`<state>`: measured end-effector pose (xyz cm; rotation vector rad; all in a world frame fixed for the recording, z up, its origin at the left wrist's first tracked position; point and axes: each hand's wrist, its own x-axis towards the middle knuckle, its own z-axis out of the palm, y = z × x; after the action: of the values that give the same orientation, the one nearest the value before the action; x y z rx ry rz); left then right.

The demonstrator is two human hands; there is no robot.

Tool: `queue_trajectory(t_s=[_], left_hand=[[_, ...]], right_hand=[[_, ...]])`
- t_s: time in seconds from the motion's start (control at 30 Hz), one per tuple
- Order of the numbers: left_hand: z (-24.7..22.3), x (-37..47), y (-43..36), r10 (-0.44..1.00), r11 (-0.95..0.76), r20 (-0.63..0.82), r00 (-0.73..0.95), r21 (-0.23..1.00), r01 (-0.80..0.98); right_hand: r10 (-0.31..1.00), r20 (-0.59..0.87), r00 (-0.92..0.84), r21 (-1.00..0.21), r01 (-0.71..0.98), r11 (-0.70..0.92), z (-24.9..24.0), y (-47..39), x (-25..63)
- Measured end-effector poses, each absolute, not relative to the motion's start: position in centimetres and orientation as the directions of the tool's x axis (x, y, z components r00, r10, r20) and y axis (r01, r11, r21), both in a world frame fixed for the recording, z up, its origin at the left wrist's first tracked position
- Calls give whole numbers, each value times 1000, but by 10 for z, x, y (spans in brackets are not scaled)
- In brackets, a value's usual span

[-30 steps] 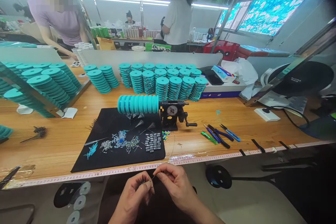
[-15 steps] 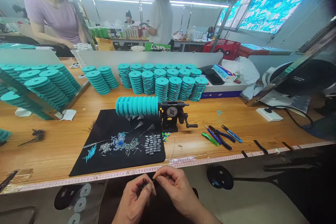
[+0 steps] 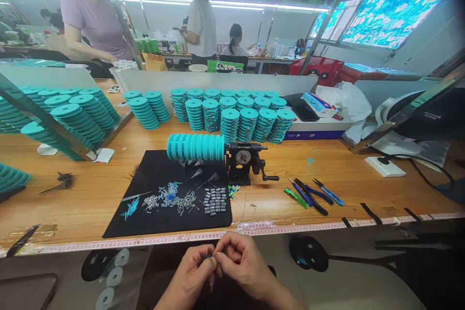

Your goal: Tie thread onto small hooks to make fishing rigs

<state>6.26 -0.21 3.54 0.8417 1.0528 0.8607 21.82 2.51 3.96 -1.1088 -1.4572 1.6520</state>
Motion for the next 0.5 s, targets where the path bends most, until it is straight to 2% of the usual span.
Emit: queue_trajectory(t_s=[0.07, 0.13, 0.23, 0.4, 0.5], left_hand=[[39, 65, -3, 898, 399, -348, 268, 901, -169], [43, 66, -3, 913, 361, -311, 262, 917, -168], [48, 65, -4, 953, 227, -201, 228, 969, -93], [50, 62, -4, 991, 101, -117, 67, 973, 206], [50, 61, -5, 999, 15, -30, 41, 947, 320]], right_hand=[[858, -227, -461, -958, -54, -283, 40, 24, 216], [832, -267, -486, -875, -239, -420, 41, 22, 213], [856, -277, -436, -774, -427, -468, 37, 17, 208], [892, -275, -359, -808, -416, -417, 15, 14, 202], [909, -258, -328, -824, -417, -384, 6, 15, 199]])
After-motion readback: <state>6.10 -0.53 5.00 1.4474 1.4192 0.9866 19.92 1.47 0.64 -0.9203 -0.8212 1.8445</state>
